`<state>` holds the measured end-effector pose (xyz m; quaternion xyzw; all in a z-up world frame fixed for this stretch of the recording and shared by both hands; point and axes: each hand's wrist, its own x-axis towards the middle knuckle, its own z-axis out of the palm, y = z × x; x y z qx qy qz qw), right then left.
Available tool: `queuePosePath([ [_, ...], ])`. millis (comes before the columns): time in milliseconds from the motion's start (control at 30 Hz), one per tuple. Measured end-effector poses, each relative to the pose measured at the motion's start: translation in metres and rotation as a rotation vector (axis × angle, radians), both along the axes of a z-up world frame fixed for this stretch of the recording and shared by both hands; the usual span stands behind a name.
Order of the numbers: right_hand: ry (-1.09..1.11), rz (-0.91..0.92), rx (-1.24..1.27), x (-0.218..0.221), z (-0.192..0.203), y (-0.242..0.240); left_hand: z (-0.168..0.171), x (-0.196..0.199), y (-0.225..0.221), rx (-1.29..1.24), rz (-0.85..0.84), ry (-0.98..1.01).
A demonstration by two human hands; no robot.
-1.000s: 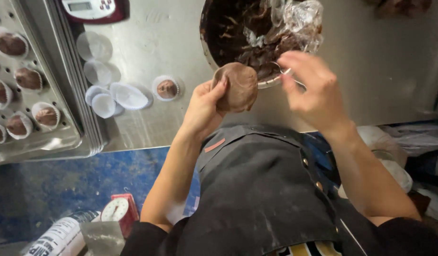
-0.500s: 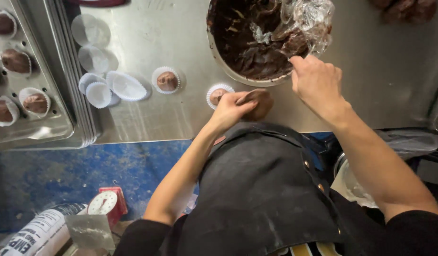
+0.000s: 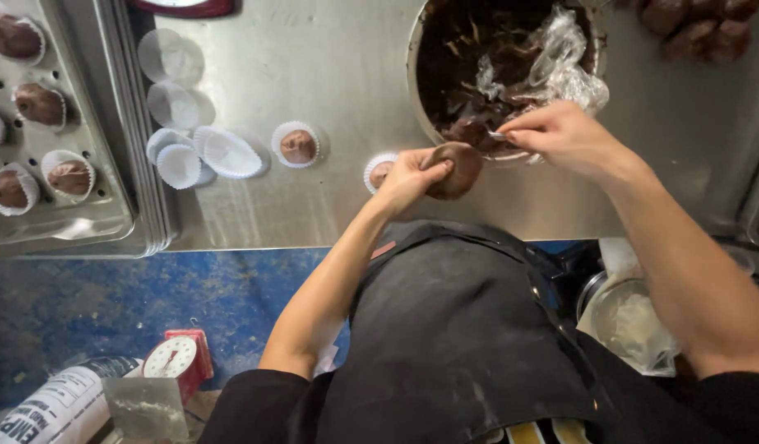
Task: Manually scoop chocolate ganache, roll it into balls, and place them into paper cupcake liners on a baking tray.
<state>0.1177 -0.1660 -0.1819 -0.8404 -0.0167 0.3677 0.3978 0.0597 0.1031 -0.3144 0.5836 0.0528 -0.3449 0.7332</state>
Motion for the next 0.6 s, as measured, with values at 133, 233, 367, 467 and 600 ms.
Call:
queuePosePath([
  [133,-0.080,-0.272,0.203,-0.030,0.026,-0.006,0.023,-0.010,-0.011,-0.610,0.117,0.383],
  [233,-0.220,-0.329,0.164,-0.055,0.037,0.011,0.049,0.004,-0.026,-0.769,0.230,0.519],
  [367,-1.089,0.219,-0.420,-0.076,-0.023,0.011,0.058,0.029,-0.038,-0.842,0.324,0.570],
  [467,-1.119,0.132,-0.377,-0.088,-0.003,0.024,0.062,0.041,-0.034,-0.828,0.338,0.575],
  [600,-1.067,0.057,-0.336,-0.100,0.003,0.018,0.038,0.046,-0.033,-0.763,0.423,0.578],
])
